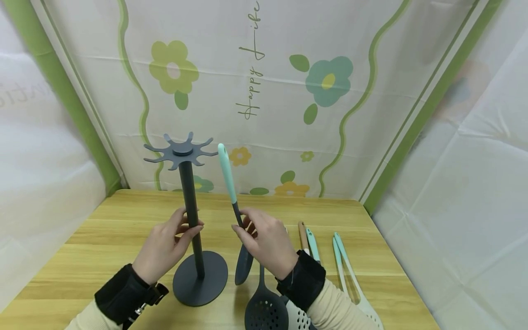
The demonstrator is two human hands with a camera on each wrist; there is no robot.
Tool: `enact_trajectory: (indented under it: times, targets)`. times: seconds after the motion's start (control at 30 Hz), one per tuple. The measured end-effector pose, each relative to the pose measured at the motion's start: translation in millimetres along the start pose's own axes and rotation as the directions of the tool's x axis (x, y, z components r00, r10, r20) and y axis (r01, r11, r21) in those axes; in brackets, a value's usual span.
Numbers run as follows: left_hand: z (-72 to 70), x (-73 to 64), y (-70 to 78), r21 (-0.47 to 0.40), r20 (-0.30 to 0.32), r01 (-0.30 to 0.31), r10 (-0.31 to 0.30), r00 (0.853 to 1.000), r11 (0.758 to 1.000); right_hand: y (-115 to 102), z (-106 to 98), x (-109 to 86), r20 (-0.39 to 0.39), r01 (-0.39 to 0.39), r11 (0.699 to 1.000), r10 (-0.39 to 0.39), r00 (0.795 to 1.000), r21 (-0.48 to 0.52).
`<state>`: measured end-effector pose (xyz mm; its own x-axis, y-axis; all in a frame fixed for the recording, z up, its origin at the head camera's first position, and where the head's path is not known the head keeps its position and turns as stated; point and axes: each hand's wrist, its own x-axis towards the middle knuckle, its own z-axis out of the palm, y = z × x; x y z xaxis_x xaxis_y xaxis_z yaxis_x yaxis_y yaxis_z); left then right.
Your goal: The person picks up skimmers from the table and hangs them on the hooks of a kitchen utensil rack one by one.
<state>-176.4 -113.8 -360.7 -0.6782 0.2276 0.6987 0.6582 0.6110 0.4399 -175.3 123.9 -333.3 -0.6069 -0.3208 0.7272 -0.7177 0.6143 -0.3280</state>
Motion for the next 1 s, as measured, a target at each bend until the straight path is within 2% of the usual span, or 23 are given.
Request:
enact_trajectory:
  times: [0.5, 0.77, 1.0]
  targets:
    - [0.2, -0.1, 0.9, 0.004, -0.002, 0.018, -0.018, 1.000, 1.000, -1.0, 1.0, 0.2, 0.010, 0.012, 1.000, -0.012, 1.000, 0.000]
    - [0.7, -0.8, 0.2, 0.010, -0.009, 0.013, -0.013, 1.000, 1.000, -2.1, 4.7, 1.8, 0.050, -0.024, 0.995, 0.019, 0.999, 0.093]
    - [1.0, -0.6, 0.1, 0.007, -0.002, 0.015, -0.015, 1.000, 1.000, -4.5, 6.5, 3.0, 0.074, -0.023, 0.993, 0.014, 0.997, 0.114]
